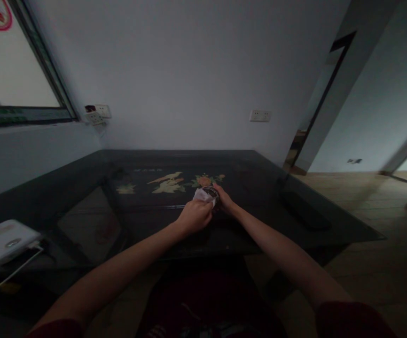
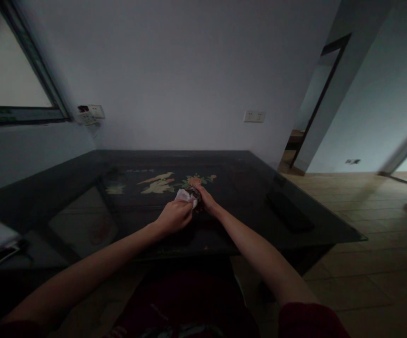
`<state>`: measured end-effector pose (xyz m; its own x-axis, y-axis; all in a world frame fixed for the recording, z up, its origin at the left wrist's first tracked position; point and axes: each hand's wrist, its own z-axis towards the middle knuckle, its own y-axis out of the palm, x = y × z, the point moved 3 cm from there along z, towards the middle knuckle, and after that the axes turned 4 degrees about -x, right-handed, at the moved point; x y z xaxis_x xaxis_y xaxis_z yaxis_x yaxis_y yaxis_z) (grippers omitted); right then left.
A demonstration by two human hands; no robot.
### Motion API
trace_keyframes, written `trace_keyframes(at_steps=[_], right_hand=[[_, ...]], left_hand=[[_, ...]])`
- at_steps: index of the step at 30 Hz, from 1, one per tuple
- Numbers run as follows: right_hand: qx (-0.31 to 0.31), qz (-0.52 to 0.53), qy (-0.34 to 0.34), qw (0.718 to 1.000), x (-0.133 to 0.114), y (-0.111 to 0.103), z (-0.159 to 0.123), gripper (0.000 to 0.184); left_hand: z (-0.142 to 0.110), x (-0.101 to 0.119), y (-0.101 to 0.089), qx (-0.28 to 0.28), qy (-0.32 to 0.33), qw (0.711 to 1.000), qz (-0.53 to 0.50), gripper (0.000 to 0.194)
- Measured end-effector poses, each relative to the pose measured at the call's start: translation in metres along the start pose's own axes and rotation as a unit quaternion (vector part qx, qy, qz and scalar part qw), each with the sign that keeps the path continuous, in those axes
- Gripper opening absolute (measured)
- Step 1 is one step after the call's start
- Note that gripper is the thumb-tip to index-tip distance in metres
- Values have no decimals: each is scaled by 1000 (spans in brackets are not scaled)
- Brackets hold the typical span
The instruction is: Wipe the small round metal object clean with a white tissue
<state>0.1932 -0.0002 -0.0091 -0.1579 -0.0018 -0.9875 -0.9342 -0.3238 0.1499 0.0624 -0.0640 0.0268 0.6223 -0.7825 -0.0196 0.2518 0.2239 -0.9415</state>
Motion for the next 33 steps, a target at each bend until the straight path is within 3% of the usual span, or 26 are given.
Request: trace_keyframes(at_steps=[4, 8, 13, 17, 20, 24, 29, 33], right_hand=[[0, 7, -21, 1000, -4, 1, -1, 55], [19, 19, -32, 999, -7, -1, 0, 55], [33, 35, -25, 999, -7, -1, 0, 53], [38, -2, 14, 999, -4, -4, 1, 58], [21, -5, 33, 999, -4, -7, 2, 60], [-8, 31, 33, 999, -7, -9, 4, 58], [-23, 29, 42, 998, -4, -6, 5, 58], [-22, 12, 47, 999, 0, -3, 4, 61]], left_hand=[[2, -6, 2, 17, -52, 992, -117, 20], [4, -5, 5, 23, -36, 984, -171, 19], [4, -6, 4, 14, -16, 996, -85, 16], [2, -8, 3, 9, 49, 999, 5, 24], [0, -10, 2, 39, 77, 995, 58, 31], [-1, -12, 0, 93, 41, 988, 115, 33], [0, -9, 0, 113, 50, 985, 123, 30], [3, -6, 0, 76, 83, 990, 90, 20]])
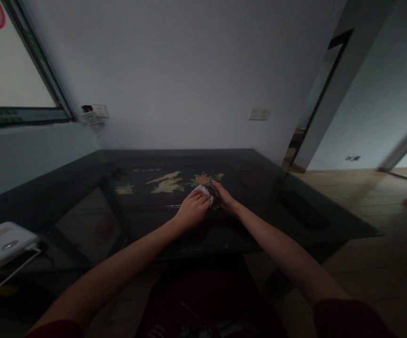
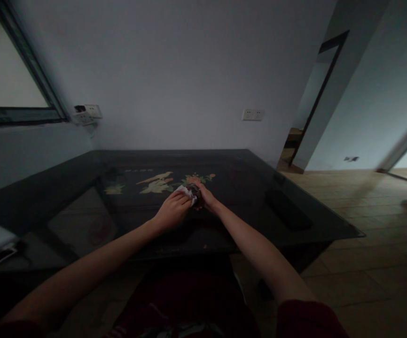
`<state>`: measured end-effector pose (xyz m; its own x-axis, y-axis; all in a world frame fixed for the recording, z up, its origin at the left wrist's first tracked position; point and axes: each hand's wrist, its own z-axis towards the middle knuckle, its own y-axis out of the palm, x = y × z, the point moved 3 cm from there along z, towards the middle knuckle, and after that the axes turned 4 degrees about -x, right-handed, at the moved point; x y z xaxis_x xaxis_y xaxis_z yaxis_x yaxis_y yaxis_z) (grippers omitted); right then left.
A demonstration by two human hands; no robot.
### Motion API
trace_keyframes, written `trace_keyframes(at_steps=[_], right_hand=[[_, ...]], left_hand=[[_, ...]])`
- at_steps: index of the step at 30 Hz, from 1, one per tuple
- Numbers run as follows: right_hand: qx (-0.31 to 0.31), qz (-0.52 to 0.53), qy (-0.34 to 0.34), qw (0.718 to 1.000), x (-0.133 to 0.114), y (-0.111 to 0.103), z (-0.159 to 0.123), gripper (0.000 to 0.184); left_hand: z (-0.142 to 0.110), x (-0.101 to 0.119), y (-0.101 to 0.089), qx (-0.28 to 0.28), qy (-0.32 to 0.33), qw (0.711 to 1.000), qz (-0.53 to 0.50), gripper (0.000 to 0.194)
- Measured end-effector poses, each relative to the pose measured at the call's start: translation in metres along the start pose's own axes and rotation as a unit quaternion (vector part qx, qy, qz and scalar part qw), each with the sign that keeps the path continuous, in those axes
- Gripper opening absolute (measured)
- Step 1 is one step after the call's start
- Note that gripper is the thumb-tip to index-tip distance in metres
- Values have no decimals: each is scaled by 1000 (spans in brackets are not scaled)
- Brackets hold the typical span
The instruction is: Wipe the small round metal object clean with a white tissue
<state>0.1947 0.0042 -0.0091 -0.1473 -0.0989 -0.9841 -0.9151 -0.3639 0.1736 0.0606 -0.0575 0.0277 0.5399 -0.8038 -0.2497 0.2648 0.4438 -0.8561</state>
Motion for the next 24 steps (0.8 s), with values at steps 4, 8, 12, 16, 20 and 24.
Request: trace_keyframes(at_steps=[4, 8, 12, 16, 20, 24], right_hand=[[19, -10, -2, 1000, 0, 0, -2, 59], [39, 2, -18, 999, -2, 0, -3, 59], [48, 3, -15, 999, -3, 0, -2, 59], [36, 8, -15, 999, -2, 1, -1, 58], [33, -12, -8, 999, -2, 0, -1, 61], [29, -8, -8, 1000, -5, -2, 0, 63]], left_hand=[[1, 0, 2, -59, -49, 992, -96, 19], [2, 0, 5, -64, -138, 959, -240, 19], [2, 0, 9, -37, -154, 941, -300, 19], [2, -3, 8, -50, -126, 967, -215, 16], [2, -9, 3, -56, -55, 991, -108, 13], [4, -17, 2, -15, 11, 999, -29, 21]])
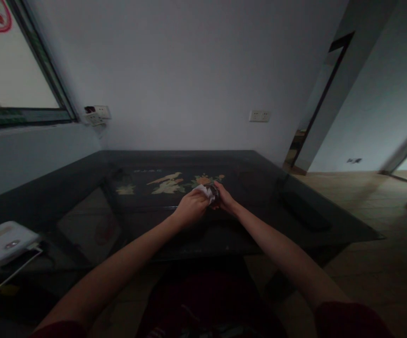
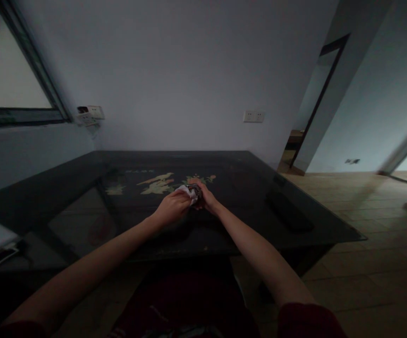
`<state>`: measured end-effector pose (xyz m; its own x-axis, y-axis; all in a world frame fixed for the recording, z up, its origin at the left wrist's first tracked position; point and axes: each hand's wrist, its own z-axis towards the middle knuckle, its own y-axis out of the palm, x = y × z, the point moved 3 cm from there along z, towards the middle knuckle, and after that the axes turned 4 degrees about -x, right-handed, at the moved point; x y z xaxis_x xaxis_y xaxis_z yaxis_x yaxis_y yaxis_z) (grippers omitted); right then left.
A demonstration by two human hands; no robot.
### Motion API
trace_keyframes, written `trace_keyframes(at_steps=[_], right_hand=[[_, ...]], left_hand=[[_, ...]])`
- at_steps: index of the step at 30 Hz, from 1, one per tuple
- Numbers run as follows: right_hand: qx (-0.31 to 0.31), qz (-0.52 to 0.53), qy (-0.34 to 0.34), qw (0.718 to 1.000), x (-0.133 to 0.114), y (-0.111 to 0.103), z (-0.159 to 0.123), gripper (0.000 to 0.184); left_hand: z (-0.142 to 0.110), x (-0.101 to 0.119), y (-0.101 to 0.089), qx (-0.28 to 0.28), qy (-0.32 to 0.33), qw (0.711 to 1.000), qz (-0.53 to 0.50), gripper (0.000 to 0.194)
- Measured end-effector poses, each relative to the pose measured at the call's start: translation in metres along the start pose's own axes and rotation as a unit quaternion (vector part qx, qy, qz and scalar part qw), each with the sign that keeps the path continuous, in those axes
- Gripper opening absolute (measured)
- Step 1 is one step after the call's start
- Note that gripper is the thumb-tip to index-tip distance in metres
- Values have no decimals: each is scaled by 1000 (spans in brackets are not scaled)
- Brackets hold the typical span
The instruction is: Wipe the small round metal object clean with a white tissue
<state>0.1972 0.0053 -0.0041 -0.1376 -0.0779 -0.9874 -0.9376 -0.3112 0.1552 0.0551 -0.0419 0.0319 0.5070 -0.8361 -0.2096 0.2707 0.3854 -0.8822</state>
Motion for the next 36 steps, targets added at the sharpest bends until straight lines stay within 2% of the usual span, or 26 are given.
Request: trace_keyframes(at_steps=[3, 7, 9, 12, 15, 18, 21, 24, 28, 33, 36], right_hand=[[11, 28, -9, 1000, -2, -3, 1, 60], [6, 45, -9, 999, 0, -3, 2, 58], [-1, 37, -7, 999, 2, -2, 1, 59], [-5, 8, -9, 1000, 2, 3, -1, 61], [-8, -9, -20, 1000, 0, 5, -5, 60], [-5, -5, -27, 1000, 0, 5, -5, 59], [7, 4, -31, 999, 1, 2, -3, 58], [34, 26, -32, 999, 1, 1, -1, 55], [46, 42, -29, 998, 0, 4, -2, 52], [36, 19, -29, 999, 0, 5, -3, 59], [29, 12, -19, 999, 3, 1, -1, 61]], left_hand=[[0, -5, 1, 41, -13, 999, 25, 28], [1, -3, 0, 49, -31, 998, 28, 28], [1, 2, -2, 37, -33, 998, 26, 28], [2, 9, -4, -23, -44, 999, 8, 23], [1, 12, -4, -72, -99, 991, -48, 18], [0, 12, -1, -84, -151, 976, -129, 16], [1, 12, 4, -75, -168, 962, -201, 16], [2, 12, 7, -59, -167, 957, -230, 16], [1, 9, 9, -62, -154, 971, -173, 13], [-1, 2, 5, -82, -93, 989, -83, 20], [-3, 0, 1, -55, -39, 997, -38, 28]])
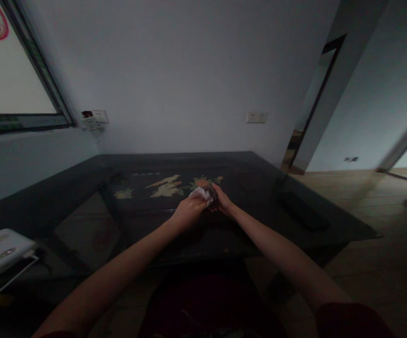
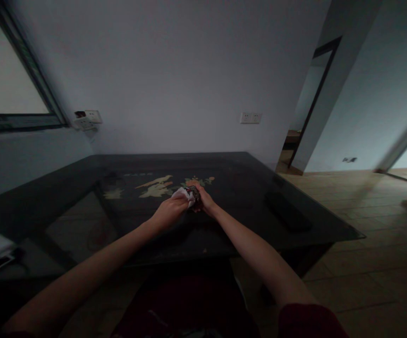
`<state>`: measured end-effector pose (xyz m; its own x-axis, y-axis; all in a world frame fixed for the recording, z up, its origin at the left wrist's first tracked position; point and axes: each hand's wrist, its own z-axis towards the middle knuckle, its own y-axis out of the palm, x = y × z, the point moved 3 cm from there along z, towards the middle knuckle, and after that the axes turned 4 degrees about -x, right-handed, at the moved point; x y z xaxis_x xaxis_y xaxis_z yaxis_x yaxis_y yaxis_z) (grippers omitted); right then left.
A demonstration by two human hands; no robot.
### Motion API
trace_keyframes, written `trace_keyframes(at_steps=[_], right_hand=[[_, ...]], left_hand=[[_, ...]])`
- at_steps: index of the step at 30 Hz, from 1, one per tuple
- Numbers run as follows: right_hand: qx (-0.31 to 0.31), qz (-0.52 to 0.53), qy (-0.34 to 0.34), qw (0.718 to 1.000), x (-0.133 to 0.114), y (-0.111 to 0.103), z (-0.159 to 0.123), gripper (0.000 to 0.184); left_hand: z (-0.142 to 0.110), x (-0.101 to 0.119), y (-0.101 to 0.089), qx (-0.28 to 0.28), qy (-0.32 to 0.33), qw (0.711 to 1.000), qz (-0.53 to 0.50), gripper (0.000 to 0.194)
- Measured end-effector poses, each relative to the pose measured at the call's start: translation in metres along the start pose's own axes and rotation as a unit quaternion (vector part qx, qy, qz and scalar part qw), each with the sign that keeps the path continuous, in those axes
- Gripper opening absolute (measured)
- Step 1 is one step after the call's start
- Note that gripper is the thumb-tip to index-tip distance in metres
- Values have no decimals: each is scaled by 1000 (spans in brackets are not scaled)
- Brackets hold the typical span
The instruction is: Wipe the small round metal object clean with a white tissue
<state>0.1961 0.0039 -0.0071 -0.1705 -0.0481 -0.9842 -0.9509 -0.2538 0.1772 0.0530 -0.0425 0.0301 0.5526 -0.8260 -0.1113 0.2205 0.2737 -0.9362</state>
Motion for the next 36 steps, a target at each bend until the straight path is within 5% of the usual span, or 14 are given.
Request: trace_keyframes(at_steps=[8, 15, 23, 36], right_hand=[[-17, 13, -4, 1000, 4, -3, 5, 61], [-13, -23, -3, 1000, 1, 1, 0, 62], [-7, 7, -1, 1000, 1, -1, 2, 55], [-23, -33, -7, 999, 5, -3, 6, 63]], left_hand=[[0, 2, 1, 39, 5, 998, 57, 38], [0, 10, -1, -38, -76, 995, -60, 21], [6, 7, 10, 10, -148, 959, -243, 17], [2, 2, -2, -19, -30, 999, 6, 21]])
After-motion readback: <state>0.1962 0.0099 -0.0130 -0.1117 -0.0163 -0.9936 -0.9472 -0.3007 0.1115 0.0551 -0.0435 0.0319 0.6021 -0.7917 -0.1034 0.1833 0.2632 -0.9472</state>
